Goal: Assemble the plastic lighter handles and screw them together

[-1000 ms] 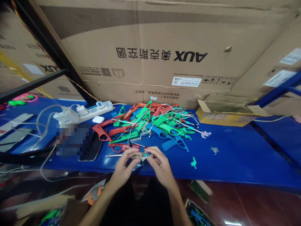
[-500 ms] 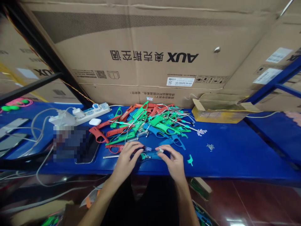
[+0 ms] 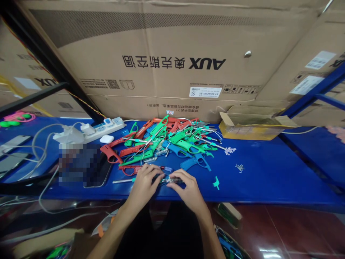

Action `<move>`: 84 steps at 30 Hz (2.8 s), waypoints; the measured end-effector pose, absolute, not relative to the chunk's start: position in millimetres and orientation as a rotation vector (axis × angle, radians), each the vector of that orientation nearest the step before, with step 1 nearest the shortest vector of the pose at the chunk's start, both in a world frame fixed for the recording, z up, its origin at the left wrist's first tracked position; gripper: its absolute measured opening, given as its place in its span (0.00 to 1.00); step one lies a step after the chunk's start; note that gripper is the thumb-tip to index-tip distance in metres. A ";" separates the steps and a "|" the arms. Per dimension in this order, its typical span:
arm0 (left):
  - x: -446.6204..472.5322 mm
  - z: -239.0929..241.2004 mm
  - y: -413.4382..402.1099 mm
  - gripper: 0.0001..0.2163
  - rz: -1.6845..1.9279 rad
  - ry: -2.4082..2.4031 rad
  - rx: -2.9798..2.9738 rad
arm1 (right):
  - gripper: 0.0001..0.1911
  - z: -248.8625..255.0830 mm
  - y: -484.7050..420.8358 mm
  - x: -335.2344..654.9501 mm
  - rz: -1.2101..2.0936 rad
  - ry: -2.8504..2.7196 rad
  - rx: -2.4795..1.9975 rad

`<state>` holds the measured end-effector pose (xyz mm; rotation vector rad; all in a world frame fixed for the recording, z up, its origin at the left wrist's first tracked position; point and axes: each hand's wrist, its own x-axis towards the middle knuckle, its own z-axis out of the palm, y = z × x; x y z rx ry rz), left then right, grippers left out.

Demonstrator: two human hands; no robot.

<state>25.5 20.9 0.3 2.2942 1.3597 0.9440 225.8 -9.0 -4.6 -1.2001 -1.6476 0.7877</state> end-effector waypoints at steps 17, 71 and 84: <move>13.0 -2.8 6.7 0.11 1.111 1.196 2.274 | 0.10 -2.4 -5.3 222.4 0.754 -1.792 -1.230; 12.2 1.8 9.0 0.04 1.104 1.107 2.294 | 0.08 3.4 -7.2 223.1 0.754 -1.921 -1.240; 14.8 2.6 5.3 0.03 1.138 1.176 2.251 | 0.08 1.1 -6.7 224.3 0.769 -1.892 -1.236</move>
